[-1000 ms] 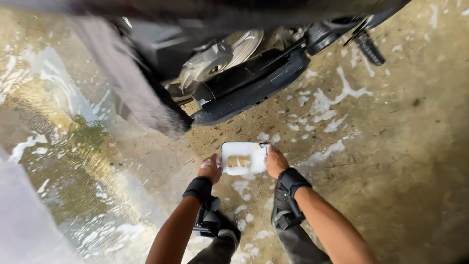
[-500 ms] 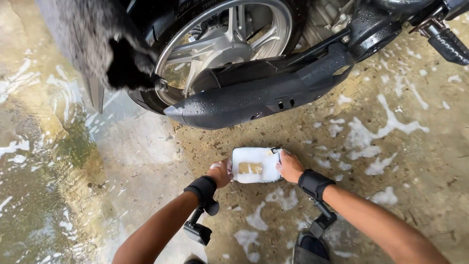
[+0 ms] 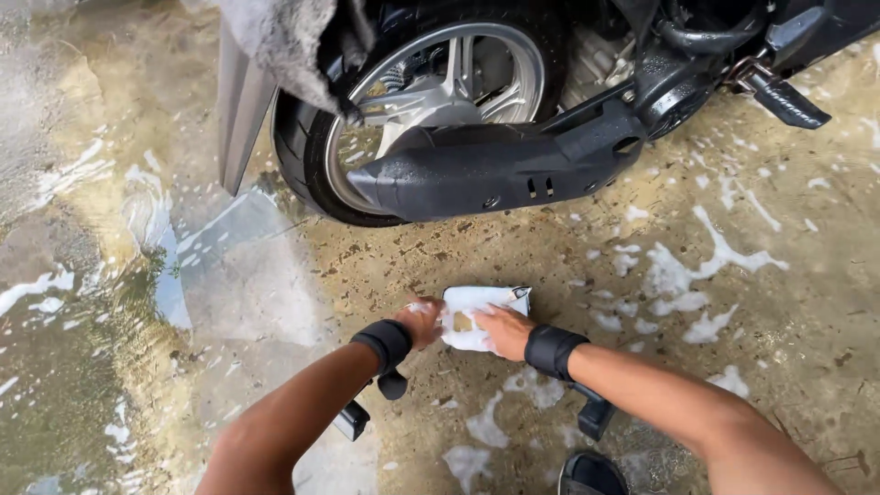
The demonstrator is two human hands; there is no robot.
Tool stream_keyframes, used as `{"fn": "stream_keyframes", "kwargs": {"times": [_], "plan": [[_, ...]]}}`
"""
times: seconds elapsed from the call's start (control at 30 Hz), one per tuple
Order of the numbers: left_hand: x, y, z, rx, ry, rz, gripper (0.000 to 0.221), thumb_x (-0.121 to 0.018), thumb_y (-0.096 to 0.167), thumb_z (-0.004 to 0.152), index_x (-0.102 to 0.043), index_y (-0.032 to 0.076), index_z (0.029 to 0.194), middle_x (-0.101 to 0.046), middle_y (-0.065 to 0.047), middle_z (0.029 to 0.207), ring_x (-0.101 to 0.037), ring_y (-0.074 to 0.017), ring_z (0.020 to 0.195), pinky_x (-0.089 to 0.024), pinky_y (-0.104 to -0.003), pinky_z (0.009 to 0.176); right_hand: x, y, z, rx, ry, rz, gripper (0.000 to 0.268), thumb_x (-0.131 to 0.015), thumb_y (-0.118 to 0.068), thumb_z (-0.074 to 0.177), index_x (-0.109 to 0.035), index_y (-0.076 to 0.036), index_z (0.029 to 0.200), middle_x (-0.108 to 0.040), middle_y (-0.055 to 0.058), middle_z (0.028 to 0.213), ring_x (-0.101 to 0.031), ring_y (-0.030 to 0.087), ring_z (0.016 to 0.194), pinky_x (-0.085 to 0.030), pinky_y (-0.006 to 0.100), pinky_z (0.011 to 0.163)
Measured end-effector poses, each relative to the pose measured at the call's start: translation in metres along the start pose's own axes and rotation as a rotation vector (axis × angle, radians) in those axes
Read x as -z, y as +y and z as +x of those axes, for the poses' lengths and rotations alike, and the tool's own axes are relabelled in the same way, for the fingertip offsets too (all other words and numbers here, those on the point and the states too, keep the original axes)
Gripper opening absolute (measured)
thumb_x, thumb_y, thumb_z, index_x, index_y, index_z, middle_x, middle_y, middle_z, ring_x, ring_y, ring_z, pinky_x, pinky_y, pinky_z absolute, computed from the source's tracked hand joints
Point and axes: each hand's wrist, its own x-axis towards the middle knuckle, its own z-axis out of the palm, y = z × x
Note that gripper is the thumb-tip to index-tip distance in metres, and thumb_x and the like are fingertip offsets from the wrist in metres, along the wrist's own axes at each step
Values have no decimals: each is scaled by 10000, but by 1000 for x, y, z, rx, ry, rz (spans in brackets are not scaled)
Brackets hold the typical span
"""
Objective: The person scrubs a black motorcycle with a soapy sponge, cleaning the front fairing, wheels, rear fender, and seat. The person moves around the vehicle to reach different sections, applying soap and scrubbing the surfaces.
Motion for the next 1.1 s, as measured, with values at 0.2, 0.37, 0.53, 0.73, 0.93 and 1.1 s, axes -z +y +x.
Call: {"fn": "stream_keyframes", "kwargs": {"times": [0.2, 0.37, 0.53, 0.73, 0.93, 1.1], "plan": [[-34, 16, 22, -198, 117, 91, 682, -643, 406, 921, -436, 111, 1499, -506, -183, 1493, -464, -371, 1401, -379, -467, 1163, 47, -31, -12, -127, -100, 36, 707, -688, -163, 882, -380, -91, 1514, -486, 309, 1411, -565, 463, 1223, -475, 471, 1059], [-28, 22, 17, -155, -83, 179, 677, -550, 460, 954, -355, 252, 1568, -386, -110, 1589, -223, -398, 1516, -92, -600, 1246, 31, 18, -18, 22, -86, -52, 678, -731, -144, 859, -432, -68, 1463, -511, 337, 1341, -566, 489, 1180, -482, 502, 996], [-53, 6, 28, -116, -94, 245, 633, -515, 535, 990, -399, 269, 1552, -340, -79, 1651, -92, -479, 1553, -52, -643, 1263, 13, 43, -16, 178, 42, -81, 598, -747, -118, 815, -547, -62, 1376, -584, 345, 1193, -589, 506, 1106, -502, 525, 914], [-37, 14, 17, -124, -178, 194, 618, -489, 523, 984, -391, 294, 1550, -343, -62, 1644, -190, -426, 1539, -146, -691, 1205, 10, 33, -4, 22, -86, -134, 357, -620, -146, 930, -650, -165, 1285, -641, 255, 1036, -653, 441, 918, -538, 522, 808], [-71, -5, 35, -183, -156, 185, 557, -436, 514, 1019, -409, 283, 1525, -333, -39, 1645, -225, -339, 1540, -152, -684, 1193, -41, 70, 14, -45, -61, -126, 299, -471, -272, 1021, -722, -167, 1147, -653, 228, 1012, -662, 414, 886, -543, 505, 782], [-101, -16, 57, -159, -204, 147, 484, -317, 443, 1068, -462, 289, 1502, -434, -23, 1593, -271, -297, 1556, -44, -738, 1238, -25, 48, 12, -194, -81, -30, 303, -486, -301, 1047, -718, -107, 1061, -675, 218, 978, -658, 429, 917, -520, 517, 809]]}}
